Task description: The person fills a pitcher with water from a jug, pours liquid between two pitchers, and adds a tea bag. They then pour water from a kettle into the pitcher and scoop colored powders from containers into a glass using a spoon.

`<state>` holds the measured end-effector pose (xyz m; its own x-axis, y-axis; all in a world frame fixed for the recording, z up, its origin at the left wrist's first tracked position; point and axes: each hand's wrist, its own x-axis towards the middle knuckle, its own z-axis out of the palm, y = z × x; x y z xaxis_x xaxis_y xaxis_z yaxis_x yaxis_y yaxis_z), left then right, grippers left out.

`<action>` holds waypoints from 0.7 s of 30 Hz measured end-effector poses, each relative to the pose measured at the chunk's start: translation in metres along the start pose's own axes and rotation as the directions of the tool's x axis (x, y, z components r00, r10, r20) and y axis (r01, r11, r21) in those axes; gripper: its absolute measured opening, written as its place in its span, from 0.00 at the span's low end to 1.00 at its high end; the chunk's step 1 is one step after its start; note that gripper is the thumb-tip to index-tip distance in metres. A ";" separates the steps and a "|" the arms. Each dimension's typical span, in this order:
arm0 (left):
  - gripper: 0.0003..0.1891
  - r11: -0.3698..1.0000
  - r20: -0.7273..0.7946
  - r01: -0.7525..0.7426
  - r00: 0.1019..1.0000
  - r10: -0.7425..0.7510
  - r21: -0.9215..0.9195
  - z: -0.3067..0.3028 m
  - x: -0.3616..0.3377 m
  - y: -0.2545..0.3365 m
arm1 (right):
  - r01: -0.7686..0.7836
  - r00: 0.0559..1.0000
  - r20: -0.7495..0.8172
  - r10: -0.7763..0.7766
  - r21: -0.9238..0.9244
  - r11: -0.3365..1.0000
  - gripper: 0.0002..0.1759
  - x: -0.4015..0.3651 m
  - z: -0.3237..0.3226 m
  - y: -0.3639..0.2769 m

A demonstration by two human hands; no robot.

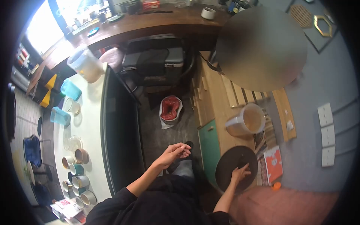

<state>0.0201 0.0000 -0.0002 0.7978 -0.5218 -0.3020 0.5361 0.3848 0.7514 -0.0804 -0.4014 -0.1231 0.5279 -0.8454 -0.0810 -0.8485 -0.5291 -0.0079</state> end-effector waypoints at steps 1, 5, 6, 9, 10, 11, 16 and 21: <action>0.17 1.000 0.023 0.009 1.000 -0.010 0.017 0.004 0.002 -0.002 | -0.088 0.996 0.010 0.087 0.165 0.982 0.50 -0.003 -0.007 -0.007; 0.17 0.998 0.102 0.057 0.993 -0.060 0.029 0.015 -0.001 -0.014 | -0.182 0.969 -0.138 0.206 0.167 0.969 0.51 -0.006 0.009 0.004; 0.17 0.997 0.111 0.066 0.991 -0.070 0.038 0.017 -0.003 -0.015 | -0.221 0.972 0.025 0.233 0.421 0.880 0.50 -0.018 -0.017 -0.010; 0.17 0.996 0.134 0.082 0.987 -0.086 0.032 0.015 -0.011 -0.021 | -0.227 0.972 0.126 0.198 0.716 0.660 0.48 -0.013 0.010 0.000; 0.17 0.996 0.139 0.088 0.986 -0.089 0.014 0.011 -0.013 -0.022 | -0.167 0.981 0.070 0.183 0.786 0.595 0.47 -0.004 0.024 0.001; 0.17 0.998 0.124 0.069 0.990 -0.069 0.008 0.007 -0.014 -0.022 | -0.149 0.985 0.066 0.159 0.789 0.596 0.47 -0.009 0.014 -0.011; 0.18 0.990 0.091 0.136 0.986 -0.139 0.032 -0.013 -0.037 -0.018 | 0.020 0.944 0.159 -0.290 0.847 0.531 0.46 -0.100 -0.087 -0.113; 0.24 0.992 -0.056 0.104 0.993 -0.100 0.078 -0.037 -0.060 -0.018 | 0.393 0.573 0.002 -0.820 0.876 0.277 0.44 -0.196 -0.113 -0.222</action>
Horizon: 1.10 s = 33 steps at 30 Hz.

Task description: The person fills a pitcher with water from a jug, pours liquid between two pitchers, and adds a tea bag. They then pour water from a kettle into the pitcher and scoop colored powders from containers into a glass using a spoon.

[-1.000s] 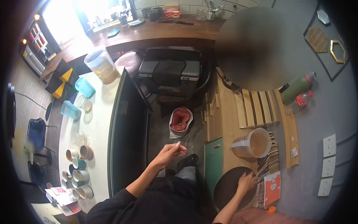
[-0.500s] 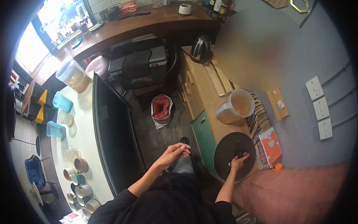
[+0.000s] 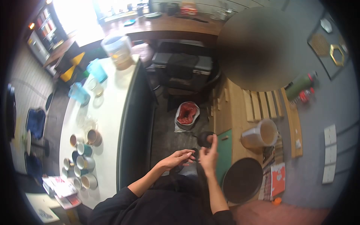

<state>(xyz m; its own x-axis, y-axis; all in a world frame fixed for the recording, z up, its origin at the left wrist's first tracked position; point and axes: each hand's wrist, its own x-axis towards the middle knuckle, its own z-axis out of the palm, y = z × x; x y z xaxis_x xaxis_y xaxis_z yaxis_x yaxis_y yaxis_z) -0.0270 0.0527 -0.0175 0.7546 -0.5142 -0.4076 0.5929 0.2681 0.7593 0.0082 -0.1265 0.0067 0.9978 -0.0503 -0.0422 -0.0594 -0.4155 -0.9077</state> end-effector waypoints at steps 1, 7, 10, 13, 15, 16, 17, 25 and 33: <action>0.25 0.999 -0.065 -0.038 0.997 0.036 -0.023 -0.005 -0.008 0.000 | 0.138 0.989 0.073 -0.131 -0.085 0.987 0.45 0.005 0.026 -0.010; 0.29 0.950 -0.505 -0.281 0.845 0.178 -0.135 -0.049 -0.065 0.003 | 0.358 0.826 0.433 -0.361 0.093 0.929 0.45 0.011 0.151 -0.078; 0.28 0.892 -0.681 -0.449 0.672 0.291 -0.061 -0.062 -0.101 0.021 | 0.364 0.757 0.552 -0.350 0.088 0.927 0.43 0.007 0.193 -0.108; 0.32 0.889 -0.730 -0.446 0.641 0.238 -0.102 -0.082 -0.127 0.036 | 0.387 0.663 0.624 -0.415 0.189 0.902 0.40 0.008 0.229 -0.130; 0.31 0.845 -0.769 -0.524 0.581 0.264 -0.106 -0.099 -0.130 0.034 | 0.376 0.609 0.692 -0.388 0.179 0.909 0.40 0.012 0.246 -0.147; 0.31 0.835 -0.778 -0.544 0.559 0.287 -0.083 -0.107 -0.133 0.040 | 0.365 0.587 0.728 -0.355 0.154 0.918 0.40 0.016 0.256 -0.154; 0.31 0.825 -0.784 -0.562 0.536 0.313 -0.054 -0.115 -0.135 0.046 | 0.372 0.558 0.745 -0.366 0.170 0.912 0.40 0.021 0.269 -0.156; 0.28 0.787 -0.885 -0.614 0.393 0.250 -0.051 -0.191 -0.118 0.066 | 0.364 0.378 0.808 -0.451 0.318 0.875 0.40 0.076 0.350 -0.179; 0.28 0.688 -0.925 -0.723 0.303 0.229 -0.067 -0.230 -0.105 0.107 | 0.466 0.261 0.789 -0.557 0.402 0.788 0.41 0.120 0.410 -0.181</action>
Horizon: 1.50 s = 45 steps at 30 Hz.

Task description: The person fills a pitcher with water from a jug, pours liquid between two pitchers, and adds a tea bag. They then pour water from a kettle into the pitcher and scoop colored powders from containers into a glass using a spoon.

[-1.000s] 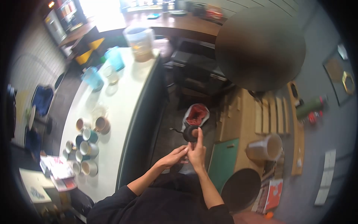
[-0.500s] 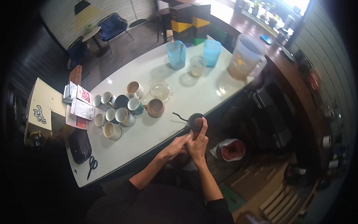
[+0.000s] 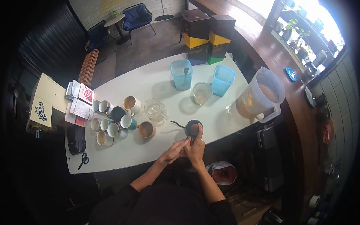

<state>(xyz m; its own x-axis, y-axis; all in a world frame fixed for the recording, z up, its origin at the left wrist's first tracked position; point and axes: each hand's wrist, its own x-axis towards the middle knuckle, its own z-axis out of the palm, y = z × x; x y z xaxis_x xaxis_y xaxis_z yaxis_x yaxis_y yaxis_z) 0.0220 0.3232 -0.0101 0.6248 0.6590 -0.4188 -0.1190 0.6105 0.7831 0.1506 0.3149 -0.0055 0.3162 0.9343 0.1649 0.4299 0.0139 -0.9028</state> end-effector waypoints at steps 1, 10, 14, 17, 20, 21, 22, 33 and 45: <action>0.27 0.999 -0.029 -0.003 1.000 0.002 -0.032 0.000 0.005 0.001 | 0.002 1.000 0.017 -0.002 0.005 1.000 0.41 0.006 -0.001 0.002; 0.19 0.501 -0.515 0.120 0.221 0.828 0.857 -0.028 -0.036 0.027 | 0.074 0.952 0.298 0.074 -0.457 0.886 0.45 0.058 -0.018 -0.024; 0.40 0.357 -0.425 0.400 0.092 0.901 0.844 -0.048 -0.059 0.031 | 0.202 0.897 0.425 0.121 -0.638 0.743 0.46 0.071 -0.038 -0.036; 0.47 0.486 -0.554 0.332 0.151 0.819 0.808 -0.058 -0.058 0.022 | 0.277 0.913 0.408 -0.029 -0.566 0.776 0.34 0.083 -0.046 -0.057; 0.46 0.508 -0.596 0.358 0.204 0.777 0.784 -0.068 -0.045 0.012 | 0.359 0.897 0.409 -0.165 -0.460 0.812 0.28 0.090 -0.029 -0.066; 0.45 0.499 -0.598 0.378 0.213 0.772 0.779 -0.070 -0.044 0.010 | 0.386 0.874 0.447 -0.189 -0.405 0.829 0.27 0.092 -0.021 -0.071; 0.45 0.508 -0.606 0.382 0.200 0.770 0.772 -0.071 -0.043 0.006 | 0.411 0.850 0.482 -0.214 -0.350 0.842 0.27 0.092 -0.012 -0.076; 0.42 0.528 -0.496 -0.070 0.259 0.829 0.846 -0.089 -0.191 0.049 | 0.476 0.801 0.528 -0.282 -0.277 0.834 0.55 0.097 0.073 -0.087; 0.45 0.633 -0.636 0.161 -0.040 0.771 0.758 -0.292 -0.319 0.070 | 0.300 0.911 0.383 -0.153 -0.361 0.883 0.56 0.094 0.125 -0.074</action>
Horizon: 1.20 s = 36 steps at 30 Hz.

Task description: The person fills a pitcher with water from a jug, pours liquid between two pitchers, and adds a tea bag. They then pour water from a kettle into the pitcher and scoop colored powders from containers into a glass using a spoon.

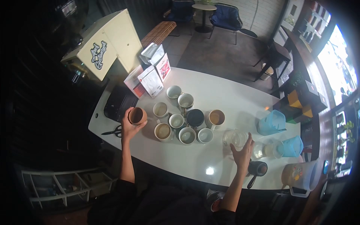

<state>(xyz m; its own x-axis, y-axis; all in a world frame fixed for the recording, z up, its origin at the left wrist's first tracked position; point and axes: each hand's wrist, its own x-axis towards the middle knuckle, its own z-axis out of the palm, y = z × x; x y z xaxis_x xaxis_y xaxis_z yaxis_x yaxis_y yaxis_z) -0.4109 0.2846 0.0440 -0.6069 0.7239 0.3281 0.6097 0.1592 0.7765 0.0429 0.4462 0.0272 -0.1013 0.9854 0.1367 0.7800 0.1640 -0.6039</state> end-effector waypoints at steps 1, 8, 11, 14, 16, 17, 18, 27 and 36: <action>0.45 1.000 0.023 -0.013 1.000 0.013 -0.014 0.006 0.003 -0.017 | -0.022 1.000 -0.018 0.022 -0.009 1.000 0.56 0.000 0.004 0.000; 0.45 0.999 0.112 0.018 0.994 -0.013 -0.049 0.035 -0.004 -0.068 | -0.046 0.994 -0.099 0.046 0.002 0.999 0.52 0.003 0.019 -0.006; 0.44 1.000 0.116 0.005 0.993 -0.004 -0.010 0.034 -0.006 -0.053 | -0.078 0.992 -0.099 0.080 0.018 0.997 0.50 0.004 0.016 -0.013; 0.45 1.000 0.140 -0.003 0.990 0.002 0.010 0.039 -0.008 -0.046 | -0.095 0.989 -0.111 0.095 0.006 0.995 0.50 0.009 0.019 -0.015; 0.45 0.999 0.173 0.018 0.985 -0.026 0.047 0.040 -0.010 -0.041 | -0.105 0.989 -0.109 0.104 -0.006 0.994 0.50 0.010 0.024 -0.015; 0.45 0.999 0.180 0.013 0.983 -0.021 0.045 0.041 -0.010 -0.043 | -0.113 0.987 -0.114 0.112 -0.006 0.994 0.50 0.011 0.025 -0.018; 0.46 0.999 0.208 0.013 0.978 -0.019 0.031 0.042 -0.011 -0.047 | -0.121 0.986 -0.112 0.120 -0.006 0.993 0.50 0.011 0.026 -0.020; 0.59 0.999 0.516 -0.039 0.856 0.037 -0.007 0.000 -0.022 -0.031 | -0.143 0.979 -0.150 0.137 -0.027 0.989 0.50 0.006 0.032 -0.028; 0.39 0.948 0.447 -0.309 0.840 0.307 -0.069 0.006 -0.038 0.095 | -0.283 0.948 -0.189 0.258 -0.118 0.952 0.52 -0.002 0.014 -0.019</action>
<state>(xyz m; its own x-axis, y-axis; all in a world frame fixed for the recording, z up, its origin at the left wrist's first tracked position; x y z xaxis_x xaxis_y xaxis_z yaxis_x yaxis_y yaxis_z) -0.3268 0.2757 0.1021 -0.0952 0.9572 0.2733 0.7305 -0.1194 0.6724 0.0197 0.4413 0.0274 0.2218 0.9674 0.1221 0.8439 -0.1277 -0.5211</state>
